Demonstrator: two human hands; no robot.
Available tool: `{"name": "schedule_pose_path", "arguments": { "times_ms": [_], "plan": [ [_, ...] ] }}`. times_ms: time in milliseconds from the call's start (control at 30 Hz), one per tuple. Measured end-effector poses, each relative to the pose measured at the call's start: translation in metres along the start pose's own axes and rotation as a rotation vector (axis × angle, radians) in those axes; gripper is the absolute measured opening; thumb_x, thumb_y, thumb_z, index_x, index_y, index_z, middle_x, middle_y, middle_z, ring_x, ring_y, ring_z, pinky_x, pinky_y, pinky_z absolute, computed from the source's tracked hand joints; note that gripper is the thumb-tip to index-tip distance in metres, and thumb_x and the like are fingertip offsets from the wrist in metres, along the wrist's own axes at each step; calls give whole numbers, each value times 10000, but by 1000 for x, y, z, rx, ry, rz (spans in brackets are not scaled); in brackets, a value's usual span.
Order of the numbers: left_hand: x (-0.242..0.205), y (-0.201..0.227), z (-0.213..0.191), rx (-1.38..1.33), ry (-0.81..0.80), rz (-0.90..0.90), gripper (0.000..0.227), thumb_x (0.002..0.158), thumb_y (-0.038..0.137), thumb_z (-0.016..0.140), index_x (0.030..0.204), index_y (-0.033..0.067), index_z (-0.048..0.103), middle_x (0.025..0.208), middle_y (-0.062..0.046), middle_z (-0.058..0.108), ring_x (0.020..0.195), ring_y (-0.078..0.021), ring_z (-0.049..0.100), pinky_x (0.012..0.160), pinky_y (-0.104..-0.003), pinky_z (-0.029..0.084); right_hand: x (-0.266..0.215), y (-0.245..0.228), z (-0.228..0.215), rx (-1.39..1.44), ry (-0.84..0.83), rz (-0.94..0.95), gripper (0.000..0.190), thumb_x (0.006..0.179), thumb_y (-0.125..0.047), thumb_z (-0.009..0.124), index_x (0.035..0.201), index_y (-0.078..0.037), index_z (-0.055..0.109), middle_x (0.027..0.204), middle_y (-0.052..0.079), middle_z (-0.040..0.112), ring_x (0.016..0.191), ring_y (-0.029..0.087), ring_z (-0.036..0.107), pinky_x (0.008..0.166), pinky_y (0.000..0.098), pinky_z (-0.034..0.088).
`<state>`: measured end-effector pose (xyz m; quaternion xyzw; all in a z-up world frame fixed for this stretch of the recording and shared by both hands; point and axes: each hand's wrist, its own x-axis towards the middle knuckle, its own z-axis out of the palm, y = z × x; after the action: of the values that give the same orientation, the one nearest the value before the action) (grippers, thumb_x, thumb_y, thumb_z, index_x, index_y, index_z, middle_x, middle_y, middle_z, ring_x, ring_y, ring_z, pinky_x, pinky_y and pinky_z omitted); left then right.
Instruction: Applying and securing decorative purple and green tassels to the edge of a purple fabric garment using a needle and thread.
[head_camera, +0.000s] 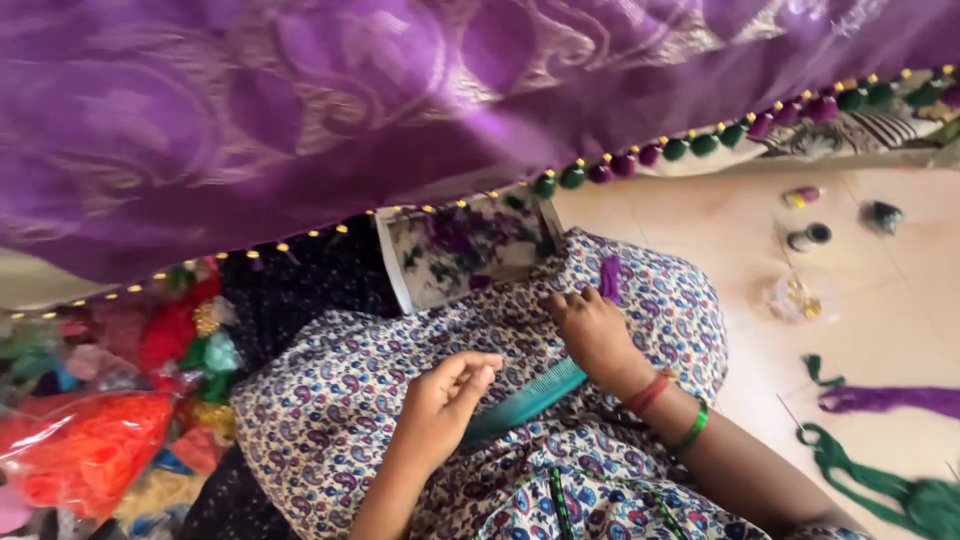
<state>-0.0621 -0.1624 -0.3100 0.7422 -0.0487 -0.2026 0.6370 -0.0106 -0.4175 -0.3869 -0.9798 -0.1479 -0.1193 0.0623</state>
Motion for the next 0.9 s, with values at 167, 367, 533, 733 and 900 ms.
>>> {"name": "schedule_pose_path", "arguments": {
  "times_ms": [167,367,533,733,900],
  "plan": [
    [2,-6,-6,222,67,-25,294,990,308,624,1121,96,778,1167,-55,800,1026,-156,768,897,-300,599,16,-22,-86,209,5,-124,293,720,-43,688,1008,-90,722,881,90,700,897,308,638,789,430,544],
    [7,39,8,499,222,789,408,917,273,687,1188,-29,645,1169,-236,691,1120,-418,631,960,-439,470,30,-72,-166,861,-25,-201,117,800,-82,806,898,-43,755,925,65,758,881,253,736,782,346,589],
    [9,25,-13,407,72,599,175,994,174,620,927,14,642,896,-189,671,906,-391,663,980,-472,495,36,-73,-170,1267,-13,8,117,895,-6,712,1008,-31,696,1029,80,766,895,219,746,788,326,626],
    [-5,-4,-56,426,152,551,204,1019,185,583,945,3,640,835,-157,655,853,-346,653,855,-458,498,94,26,-206,727,88,-538,113,817,-106,731,927,-94,709,1229,159,657,1153,322,637,973,358,509],
    [-18,-44,-95,427,289,310,263,1005,230,549,912,7,652,791,-125,672,728,-282,663,693,-396,531,152,165,-205,704,82,-561,166,808,-118,741,965,-82,700,1233,162,661,1153,323,640,969,361,510]
  ]
}}
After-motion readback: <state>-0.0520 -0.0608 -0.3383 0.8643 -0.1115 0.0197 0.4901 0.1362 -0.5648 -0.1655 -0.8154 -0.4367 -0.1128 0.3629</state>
